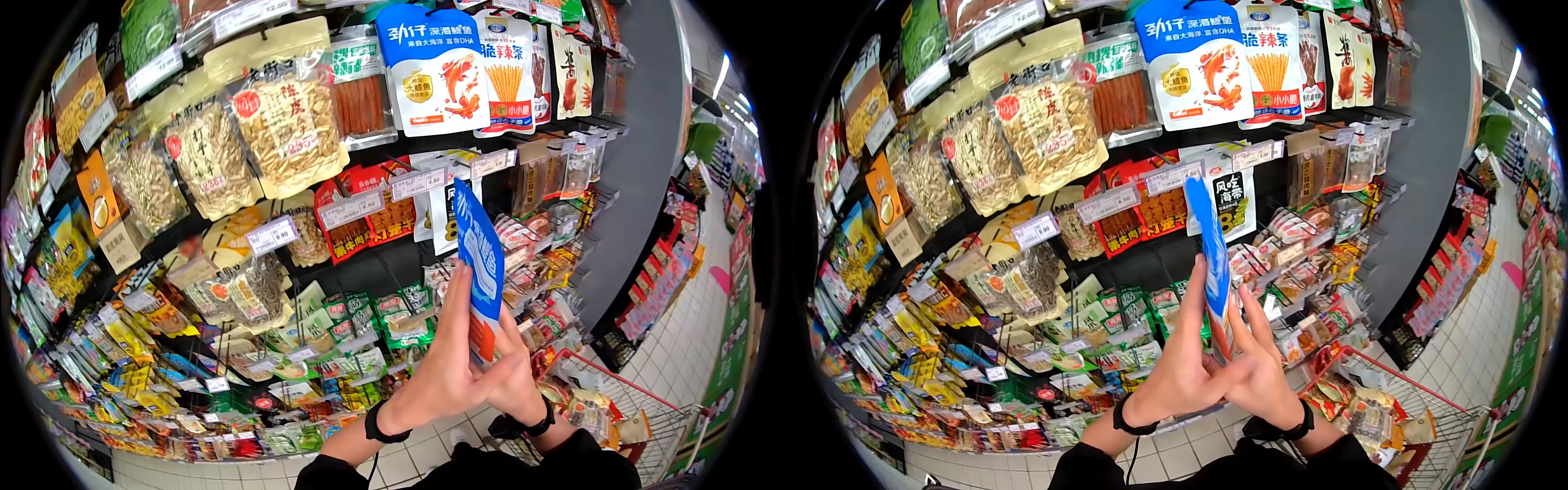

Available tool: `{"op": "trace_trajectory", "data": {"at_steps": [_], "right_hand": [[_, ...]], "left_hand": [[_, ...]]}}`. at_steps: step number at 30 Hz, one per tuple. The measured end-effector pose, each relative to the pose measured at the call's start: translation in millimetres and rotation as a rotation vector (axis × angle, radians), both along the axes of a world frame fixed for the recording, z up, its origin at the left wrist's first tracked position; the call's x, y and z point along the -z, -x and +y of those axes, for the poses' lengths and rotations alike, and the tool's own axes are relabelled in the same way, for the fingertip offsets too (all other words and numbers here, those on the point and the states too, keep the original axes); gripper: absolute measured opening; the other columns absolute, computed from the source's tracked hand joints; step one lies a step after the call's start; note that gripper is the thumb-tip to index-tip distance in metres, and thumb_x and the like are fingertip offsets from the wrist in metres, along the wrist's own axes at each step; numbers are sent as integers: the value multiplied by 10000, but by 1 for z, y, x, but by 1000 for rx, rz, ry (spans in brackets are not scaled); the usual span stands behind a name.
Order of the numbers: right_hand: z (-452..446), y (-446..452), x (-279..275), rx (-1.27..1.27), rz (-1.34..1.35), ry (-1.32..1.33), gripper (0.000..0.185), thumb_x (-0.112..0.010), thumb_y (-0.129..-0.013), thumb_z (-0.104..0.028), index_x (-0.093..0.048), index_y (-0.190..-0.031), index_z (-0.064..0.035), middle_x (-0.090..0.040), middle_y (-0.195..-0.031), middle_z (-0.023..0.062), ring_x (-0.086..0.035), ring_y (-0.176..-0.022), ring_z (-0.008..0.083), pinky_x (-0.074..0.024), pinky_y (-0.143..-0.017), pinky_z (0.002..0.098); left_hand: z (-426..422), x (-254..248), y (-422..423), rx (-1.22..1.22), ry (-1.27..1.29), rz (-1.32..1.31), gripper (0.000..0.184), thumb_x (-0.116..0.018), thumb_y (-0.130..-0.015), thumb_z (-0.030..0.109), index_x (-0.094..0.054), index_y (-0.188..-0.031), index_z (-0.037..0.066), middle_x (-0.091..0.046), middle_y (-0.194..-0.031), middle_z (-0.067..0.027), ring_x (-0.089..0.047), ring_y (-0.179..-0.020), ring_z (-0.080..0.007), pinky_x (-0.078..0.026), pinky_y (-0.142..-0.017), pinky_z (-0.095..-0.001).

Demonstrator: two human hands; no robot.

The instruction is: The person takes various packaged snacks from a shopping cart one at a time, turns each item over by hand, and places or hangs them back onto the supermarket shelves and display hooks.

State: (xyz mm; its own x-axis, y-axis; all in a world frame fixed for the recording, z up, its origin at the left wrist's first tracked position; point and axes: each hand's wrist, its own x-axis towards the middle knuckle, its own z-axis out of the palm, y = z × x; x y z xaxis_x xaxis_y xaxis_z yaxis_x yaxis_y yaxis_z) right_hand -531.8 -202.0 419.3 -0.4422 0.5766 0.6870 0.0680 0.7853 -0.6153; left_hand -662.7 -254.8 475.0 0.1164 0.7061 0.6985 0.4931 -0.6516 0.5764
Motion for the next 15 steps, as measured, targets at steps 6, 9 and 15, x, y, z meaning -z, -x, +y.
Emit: {"op": "trace_trajectory", "data": {"at_steps": [6,9,15], "right_hand": [[55,-1,-51,-133,16,-278,1034,-798,-722,-257,-168,-1485,42,-45,-1500,373,-45,-1410,516,-150,-1112,574],[86,0,-77,-132,25,-354,900,-783,-758,-262,-291,-1470,-14,-58,-1498,379,-80,-1404,525,-208,-1096,566],[153,0,-126,-80,176,-414,796,-747,-776,-158,-342,-1447,-14,-248,-1488,302,-261,-1382,438,-251,-1117,466]], "left_hand": [[41,-58,-1,-27,-30,-214,405,-518,-937,44,-407,-1310,-69,-562,-1241,-172,-557,-1127,-214,-431,-956,-328],[76,-86,9,-126,-82,-198,280,-522,-968,93,-524,-1212,-44,-626,-1131,-105,-584,-1016,-141,-467,-880,-286],[128,-142,19,-80,-140,-199,258,-504,-984,116,-544,-1193,-32,-639,-1112,-89,-606,-976,-126,-484,-864,-276]]}}
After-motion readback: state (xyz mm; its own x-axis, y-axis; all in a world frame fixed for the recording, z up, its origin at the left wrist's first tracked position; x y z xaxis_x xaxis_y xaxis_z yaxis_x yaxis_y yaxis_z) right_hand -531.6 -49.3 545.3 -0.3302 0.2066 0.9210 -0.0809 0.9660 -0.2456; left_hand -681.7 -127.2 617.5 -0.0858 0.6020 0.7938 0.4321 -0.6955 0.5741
